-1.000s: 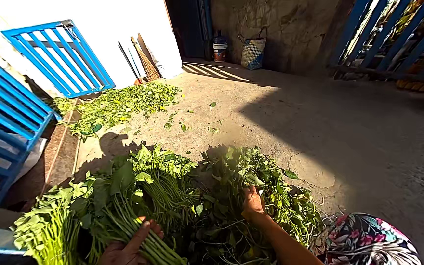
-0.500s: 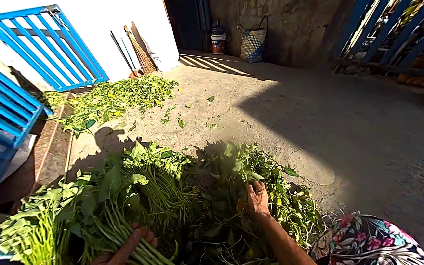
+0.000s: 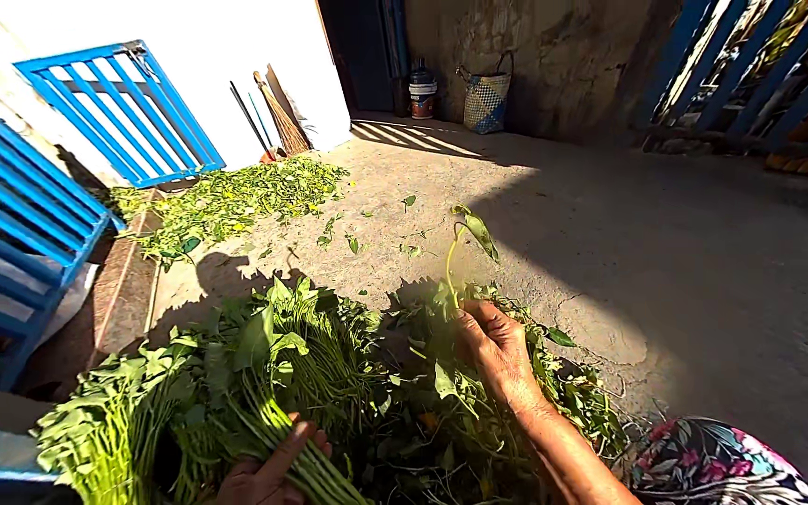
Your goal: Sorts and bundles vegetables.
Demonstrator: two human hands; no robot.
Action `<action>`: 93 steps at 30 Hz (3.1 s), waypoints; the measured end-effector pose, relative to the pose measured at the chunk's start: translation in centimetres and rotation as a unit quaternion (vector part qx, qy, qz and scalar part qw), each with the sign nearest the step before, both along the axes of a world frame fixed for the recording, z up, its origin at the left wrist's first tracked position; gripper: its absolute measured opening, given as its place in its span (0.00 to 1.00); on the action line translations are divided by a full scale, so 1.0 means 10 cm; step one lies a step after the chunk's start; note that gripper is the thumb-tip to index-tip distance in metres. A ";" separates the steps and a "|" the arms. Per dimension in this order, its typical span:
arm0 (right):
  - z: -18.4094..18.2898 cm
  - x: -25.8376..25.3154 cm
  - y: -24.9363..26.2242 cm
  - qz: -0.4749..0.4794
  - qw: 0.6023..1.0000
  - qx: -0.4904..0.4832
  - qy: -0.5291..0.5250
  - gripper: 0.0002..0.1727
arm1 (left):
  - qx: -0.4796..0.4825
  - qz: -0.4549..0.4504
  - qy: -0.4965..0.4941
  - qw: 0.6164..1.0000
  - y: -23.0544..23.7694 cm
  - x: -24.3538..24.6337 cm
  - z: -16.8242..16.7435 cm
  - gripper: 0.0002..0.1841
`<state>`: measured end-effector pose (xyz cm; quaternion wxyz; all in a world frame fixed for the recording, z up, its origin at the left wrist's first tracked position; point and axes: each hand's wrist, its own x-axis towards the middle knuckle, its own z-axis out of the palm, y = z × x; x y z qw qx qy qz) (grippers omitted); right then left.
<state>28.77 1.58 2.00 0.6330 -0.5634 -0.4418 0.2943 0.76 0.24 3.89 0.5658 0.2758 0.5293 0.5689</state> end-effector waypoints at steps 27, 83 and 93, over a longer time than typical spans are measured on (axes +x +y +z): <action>-0.61 -1.17 -0.38 0.010 0.931 -0.147 -0.333 0.12 | 0.043 0.127 0.064 0.989 0.00 0.07 -0.25 0.11; -0.77 -0.40 -1.21 0.483 0.855 -0.184 0.052 0.14 | 0.031 0.141 0.030 0.989 0.12 -0.09 -0.11 0.13; -1.16 -0.01 -1.04 0.447 0.745 -0.349 -0.350 0.24 | 0.065 0.035 0.057 0.996 0.09 -0.44 0.08 0.12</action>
